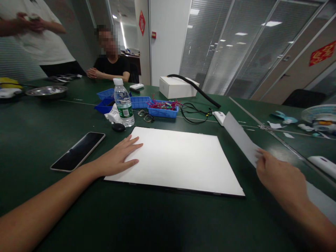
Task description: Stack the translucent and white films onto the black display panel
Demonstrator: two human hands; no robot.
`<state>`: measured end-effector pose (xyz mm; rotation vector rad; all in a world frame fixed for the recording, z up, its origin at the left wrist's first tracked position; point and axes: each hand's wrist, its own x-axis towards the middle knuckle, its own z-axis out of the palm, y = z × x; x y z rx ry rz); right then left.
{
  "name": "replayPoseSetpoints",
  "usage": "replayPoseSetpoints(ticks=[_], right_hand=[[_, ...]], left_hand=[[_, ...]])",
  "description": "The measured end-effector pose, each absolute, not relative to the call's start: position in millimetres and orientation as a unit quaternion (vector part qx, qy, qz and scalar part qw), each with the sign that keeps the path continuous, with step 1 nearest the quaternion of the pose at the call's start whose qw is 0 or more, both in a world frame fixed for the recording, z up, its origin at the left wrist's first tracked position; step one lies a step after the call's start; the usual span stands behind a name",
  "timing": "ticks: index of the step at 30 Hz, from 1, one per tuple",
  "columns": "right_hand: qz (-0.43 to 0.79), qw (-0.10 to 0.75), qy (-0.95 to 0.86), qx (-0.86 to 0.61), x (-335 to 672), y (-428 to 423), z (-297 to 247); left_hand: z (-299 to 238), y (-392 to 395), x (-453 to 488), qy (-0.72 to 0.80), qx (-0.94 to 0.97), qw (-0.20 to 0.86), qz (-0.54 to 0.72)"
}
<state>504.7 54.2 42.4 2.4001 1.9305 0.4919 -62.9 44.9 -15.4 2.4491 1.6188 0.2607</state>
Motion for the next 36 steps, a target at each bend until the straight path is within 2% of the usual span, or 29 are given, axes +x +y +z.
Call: replayPoseSetpoints(ticks=[10,19,22,28,36], right_hand=[[0.173,0.009,0.593,0.787,513,54,48],[0.284,-0.059,0.625,0.724,476,16,62],[0.298,-0.092,0.709,0.633,463,9,48],[0.242,-0.147,0.900,0.331,443,13,-4],[0.173,-0.155,0.956,0.177,431,14,-9]], left_hand=[[-20,47,-66,0.546,0.827,0.094,0.096],[-17,45,-64,0.543,0.828,0.098,0.097],[-16,45,-63,0.544,0.828,0.099,0.093],[-16,45,-63,0.546,0.827,0.100,0.086],[-15,44,-62,0.552,0.824,0.101,0.082]])
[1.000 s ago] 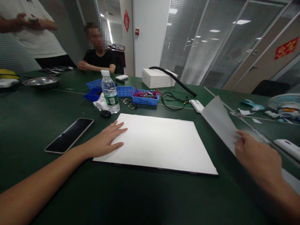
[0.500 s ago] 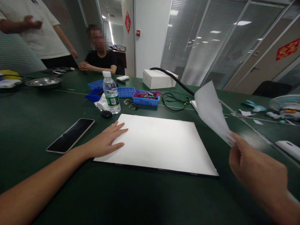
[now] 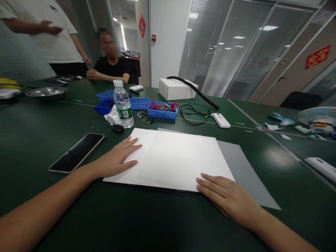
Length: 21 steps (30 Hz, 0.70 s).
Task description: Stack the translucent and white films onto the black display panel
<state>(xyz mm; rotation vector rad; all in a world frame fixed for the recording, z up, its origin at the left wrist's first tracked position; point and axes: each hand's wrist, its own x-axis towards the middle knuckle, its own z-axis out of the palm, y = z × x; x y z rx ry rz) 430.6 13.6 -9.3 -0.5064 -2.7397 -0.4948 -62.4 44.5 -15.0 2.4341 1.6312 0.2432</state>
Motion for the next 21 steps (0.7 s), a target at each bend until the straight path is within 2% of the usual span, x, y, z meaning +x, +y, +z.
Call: replayPoseSetpoints(ticks=[7,14,21], right_hand=[[-0.139,0.163,-0.963,-0.162,426,17,-1],[-0.208,0.214,-0.901,-0.316,445,25,0],[-0.205,0.163,-0.871,-0.415,458,37,-5]], left_hand=[[-18,47,-64,0.544,0.831,0.088,0.083],[-15,46,-64,0.548,0.828,0.092,0.072],[-17,46,-65,0.545,0.829,0.093,0.082]])
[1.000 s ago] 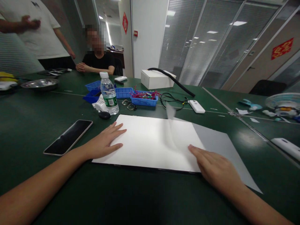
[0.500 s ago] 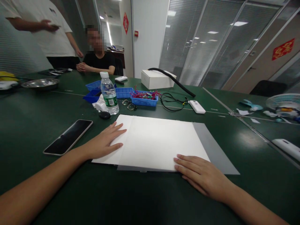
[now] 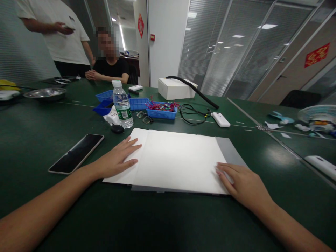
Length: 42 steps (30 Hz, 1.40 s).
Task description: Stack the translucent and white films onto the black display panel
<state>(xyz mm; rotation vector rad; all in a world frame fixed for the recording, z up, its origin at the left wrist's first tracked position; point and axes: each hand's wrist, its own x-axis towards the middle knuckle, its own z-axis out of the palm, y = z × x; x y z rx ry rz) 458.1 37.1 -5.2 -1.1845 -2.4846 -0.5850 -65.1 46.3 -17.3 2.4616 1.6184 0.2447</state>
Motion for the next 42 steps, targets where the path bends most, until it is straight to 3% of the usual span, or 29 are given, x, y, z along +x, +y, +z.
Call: replayPoseSetpoints(ticks=[19,42], right_hand=[[-0.059,0.113,-0.955,-0.269,452,28,-3],[-0.012,0.090,-0.972,-0.217,444,27,-3]], left_hand=[[-19,45,-65,0.552,0.825,0.084,0.081],[-22,46,-69,0.553,0.824,0.076,0.100]])
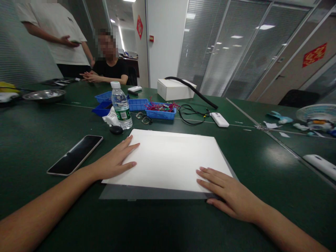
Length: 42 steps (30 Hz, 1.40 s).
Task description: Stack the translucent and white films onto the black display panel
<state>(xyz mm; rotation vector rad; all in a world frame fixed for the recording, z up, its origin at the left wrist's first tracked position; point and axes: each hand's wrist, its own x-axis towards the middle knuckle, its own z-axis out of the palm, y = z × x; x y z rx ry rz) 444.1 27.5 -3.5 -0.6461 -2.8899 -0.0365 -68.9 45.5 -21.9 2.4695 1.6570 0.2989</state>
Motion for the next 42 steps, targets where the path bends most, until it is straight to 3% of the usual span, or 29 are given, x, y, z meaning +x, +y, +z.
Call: replayPoseSetpoints(ticks=[42], right_hand=[[-0.006,0.086,-0.970,-0.229,452,34,-4]], left_hand=[[-28,48,-74,0.548,0.822,0.099,0.118]])
